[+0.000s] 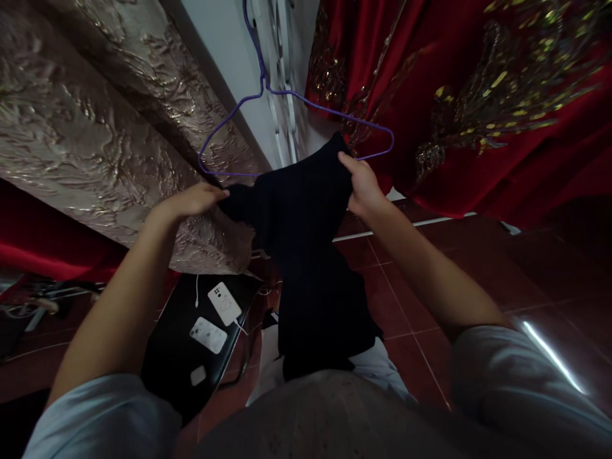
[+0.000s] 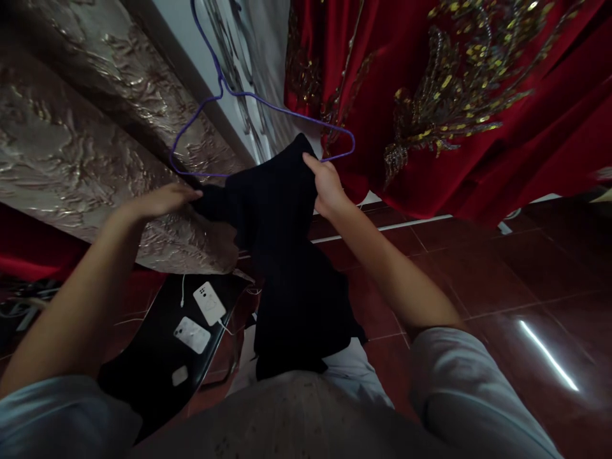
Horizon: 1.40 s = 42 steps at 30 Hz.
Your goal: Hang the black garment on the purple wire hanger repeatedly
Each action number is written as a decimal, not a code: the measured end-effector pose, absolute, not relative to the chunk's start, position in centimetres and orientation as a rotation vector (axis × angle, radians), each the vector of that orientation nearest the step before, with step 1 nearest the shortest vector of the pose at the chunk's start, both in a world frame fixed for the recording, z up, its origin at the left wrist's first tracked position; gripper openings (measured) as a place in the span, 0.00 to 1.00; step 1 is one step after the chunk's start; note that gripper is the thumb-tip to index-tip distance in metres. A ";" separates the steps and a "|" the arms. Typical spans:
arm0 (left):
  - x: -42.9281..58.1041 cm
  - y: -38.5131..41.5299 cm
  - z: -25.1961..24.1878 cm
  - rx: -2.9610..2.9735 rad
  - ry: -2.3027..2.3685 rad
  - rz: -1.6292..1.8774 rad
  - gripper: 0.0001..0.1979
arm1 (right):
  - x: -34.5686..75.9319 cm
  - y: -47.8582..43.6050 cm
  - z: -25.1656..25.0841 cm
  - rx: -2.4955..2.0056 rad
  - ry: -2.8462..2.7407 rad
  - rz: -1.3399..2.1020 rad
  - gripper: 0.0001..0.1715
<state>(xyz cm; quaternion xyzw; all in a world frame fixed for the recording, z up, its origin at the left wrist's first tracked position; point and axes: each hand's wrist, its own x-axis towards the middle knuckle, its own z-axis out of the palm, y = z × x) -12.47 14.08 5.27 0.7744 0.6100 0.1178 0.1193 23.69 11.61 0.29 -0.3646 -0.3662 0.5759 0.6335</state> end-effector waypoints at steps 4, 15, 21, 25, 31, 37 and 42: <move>-12.4 13.8 5.4 2.163 1.928 0.333 0.17 | 23.8 11.4 0.2 -0.871 -0.863 1.305 0.28; -10.6 14.2 6.4 2.071 2.242 0.431 0.18 | 23.8 11.9 -0.3 -0.907 -1.021 1.262 0.28; -11.4 13.6 6.1 2.131 2.339 0.817 0.16 | 21.6 12.8 -1.2 -0.894 -0.901 1.284 0.35; -12.7 13.8 5.6 2.197 2.220 0.967 0.17 | 19.3 13.9 -2.4 -0.908 -0.804 1.289 0.43; -14.9 12.7 4.6 2.608 1.909 0.887 0.21 | 17.2 13.6 -3.0 -0.923 -0.965 1.255 0.43; -15.7 11.4 6.0 2.608 1.967 0.906 0.28 | 18.3 13.6 -2.7 -0.911 -0.946 1.099 0.31; -12.4 12.4 8.3 2.595 1.804 1.087 0.25 | 19.9 13.4 -2.2 -0.939 -1.033 1.036 0.34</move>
